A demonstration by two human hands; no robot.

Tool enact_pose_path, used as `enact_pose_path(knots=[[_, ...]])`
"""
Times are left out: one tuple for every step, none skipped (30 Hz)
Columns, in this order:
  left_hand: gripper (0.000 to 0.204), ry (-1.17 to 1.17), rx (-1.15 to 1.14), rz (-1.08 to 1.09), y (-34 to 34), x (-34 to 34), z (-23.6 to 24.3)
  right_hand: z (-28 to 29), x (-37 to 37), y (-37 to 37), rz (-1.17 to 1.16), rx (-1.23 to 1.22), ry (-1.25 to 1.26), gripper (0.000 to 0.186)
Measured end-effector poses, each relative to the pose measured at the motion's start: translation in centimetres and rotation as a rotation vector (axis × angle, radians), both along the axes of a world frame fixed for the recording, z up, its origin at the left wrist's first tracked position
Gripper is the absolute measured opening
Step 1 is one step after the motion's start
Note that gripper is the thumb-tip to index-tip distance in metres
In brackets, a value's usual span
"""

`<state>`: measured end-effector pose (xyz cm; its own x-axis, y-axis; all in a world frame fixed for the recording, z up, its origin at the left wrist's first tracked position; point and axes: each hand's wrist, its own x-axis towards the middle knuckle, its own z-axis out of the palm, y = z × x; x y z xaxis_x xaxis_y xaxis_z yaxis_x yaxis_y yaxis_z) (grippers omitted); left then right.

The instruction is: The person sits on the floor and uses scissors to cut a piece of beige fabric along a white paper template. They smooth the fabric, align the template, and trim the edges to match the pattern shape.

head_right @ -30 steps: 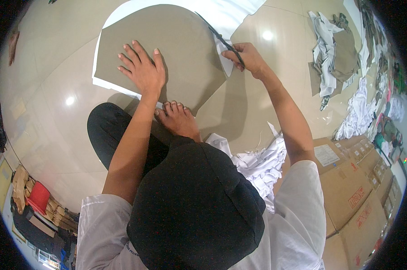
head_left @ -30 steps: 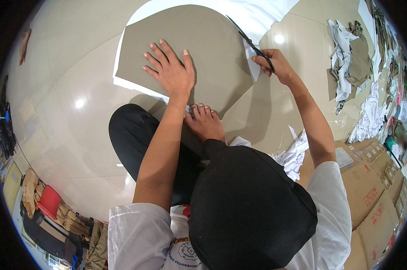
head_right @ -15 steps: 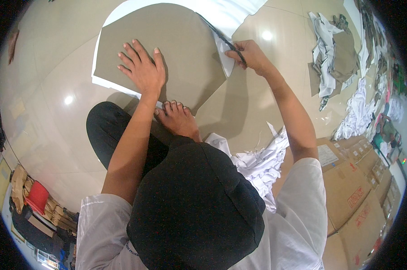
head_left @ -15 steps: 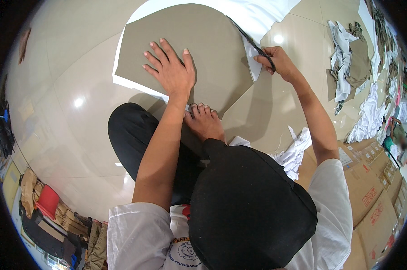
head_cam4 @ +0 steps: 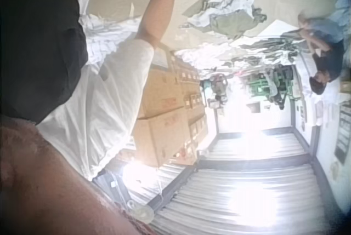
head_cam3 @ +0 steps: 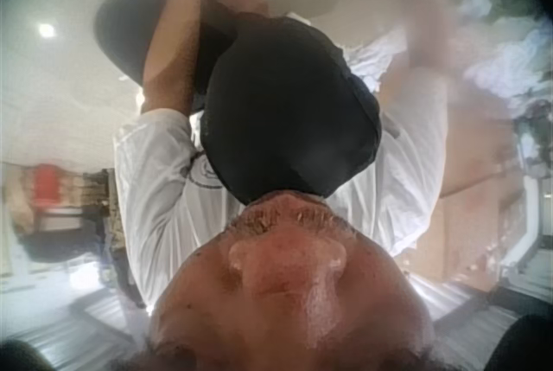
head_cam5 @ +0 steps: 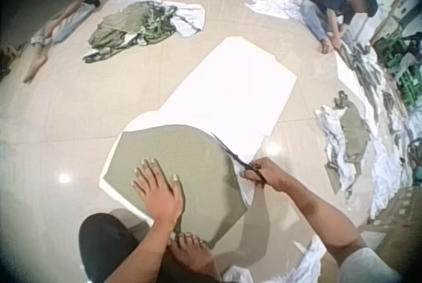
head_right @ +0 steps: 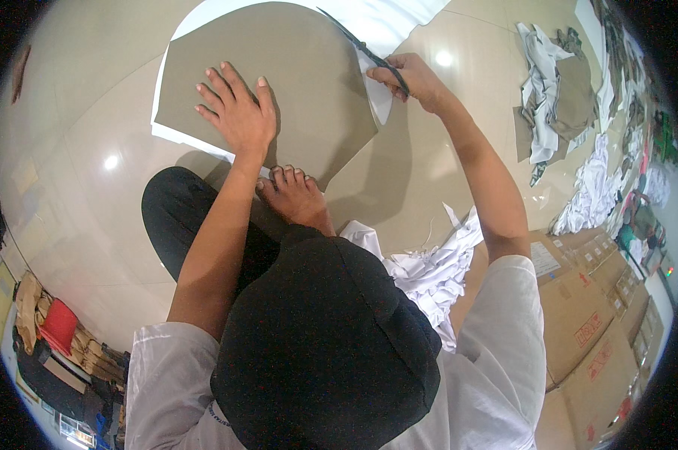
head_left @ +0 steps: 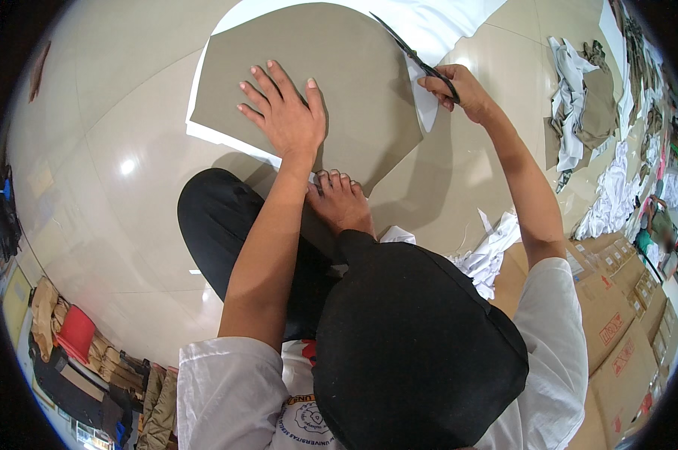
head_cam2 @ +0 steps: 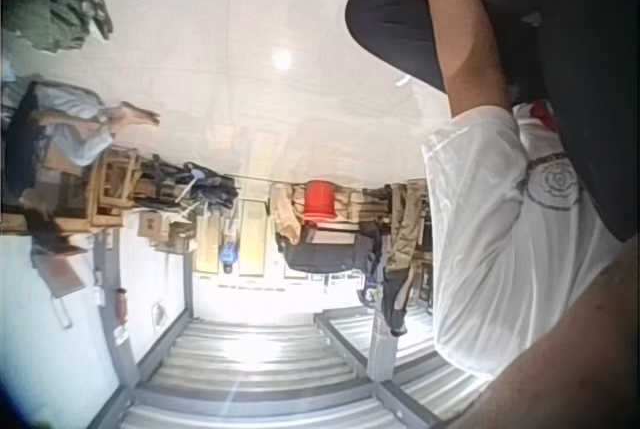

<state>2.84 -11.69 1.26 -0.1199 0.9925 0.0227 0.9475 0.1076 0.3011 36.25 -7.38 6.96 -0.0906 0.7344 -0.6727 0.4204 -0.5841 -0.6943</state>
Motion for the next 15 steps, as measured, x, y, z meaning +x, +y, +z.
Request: enact_pose_path(knots=[[0.083, -0.002, -0.005, 0.003, 0.0, 0.0, -0.1, 0.0, 0.1, 0.1, 0.003, -0.01, 0.011, 0.043], [0.083, -0.005, -0.01, 0.006, 0.0, 0.1, 0.0, 0.0, 0.2, 0.2, 0.006, -0.021, 0.022, 0.043], [0.083, -0.009, -0.016, 0.008, 0.0, 0.1, 0.1, 0.1, 0.2, 0.3, 0.009, -0.031, 0.033, 0.043], [0.083, -0.012, -0.014, 0.008, 0.0, 0.1, 0.2, 0.2, 0.3, 0.3, 0.017, -0.025, 0.037, 0.041], [0.082, -0.014, -0.013, 0.008, 0.0, 0.1, 0.3, 0.4, 0.2, 0.4, 0.024, -0.019, 0.043, 0.039], [0.082, -0.016, -0.011, 0.008, 0.0, 0.1, 0.3, 0.5, 0.1, 0.4, 0.032, -0.013, 0.048, 0.038], [0.082, -0.016, -0.013, 0.009, 0.0, 0.0, 0.4, 0.5, 0.1, 0.5, 0.041, -0.016, 0.047, 0.037], [0.082, -0.018, -0.015, 0.01, 0.0, 0.1, 0.4, 0.4, 0.4, 0.6, 0.048, -0.02, 0.045, 0.037], [0.082, -0.019, -0.017, 0.01, 0.0, 0.1, 0.4, 0.2, 0.6, 0.7, 0.056, -0.023, 0.043, 0.037], [0.082, -0.017, -0.016, 0.01, 0.0, 0.1, 0.5, 0.1, 0.8, 0.8, 0.07, -0.025, 0.032, 0.036], [0.082, -0.016, -0.015, 0.009, 0.0, 0.2, 0.5, 0.0, 1.0, 1.0, 0.085, -0.026, 0.02, 0.036], [0.082, -0.015, -0.014, 0.009, 0.0, 0.2, 0.4, -0.1, 1.3, 1.1, 0.1, -0.027, 0.008, 0.036], [0.082, -0.015, -0.013, 0.007, 0.0, 0.2, 0.4, -0.1, 1.5, 1.3, 0.121, -0.029, -0.005, 0.036], [0.082, -0.013, -0.013, 0.007, 0.0, 0.1, 0.4, 0.1, 1.6, 1.5, 0.142, -0.032, -0.017, 0.036], [0.082, -0.012, -0.013, 0.007, 0.0, 0.1, 0.4, 0.3, 1.6, 1.8, 0.163, -0.034, -0.029, 0.036]])
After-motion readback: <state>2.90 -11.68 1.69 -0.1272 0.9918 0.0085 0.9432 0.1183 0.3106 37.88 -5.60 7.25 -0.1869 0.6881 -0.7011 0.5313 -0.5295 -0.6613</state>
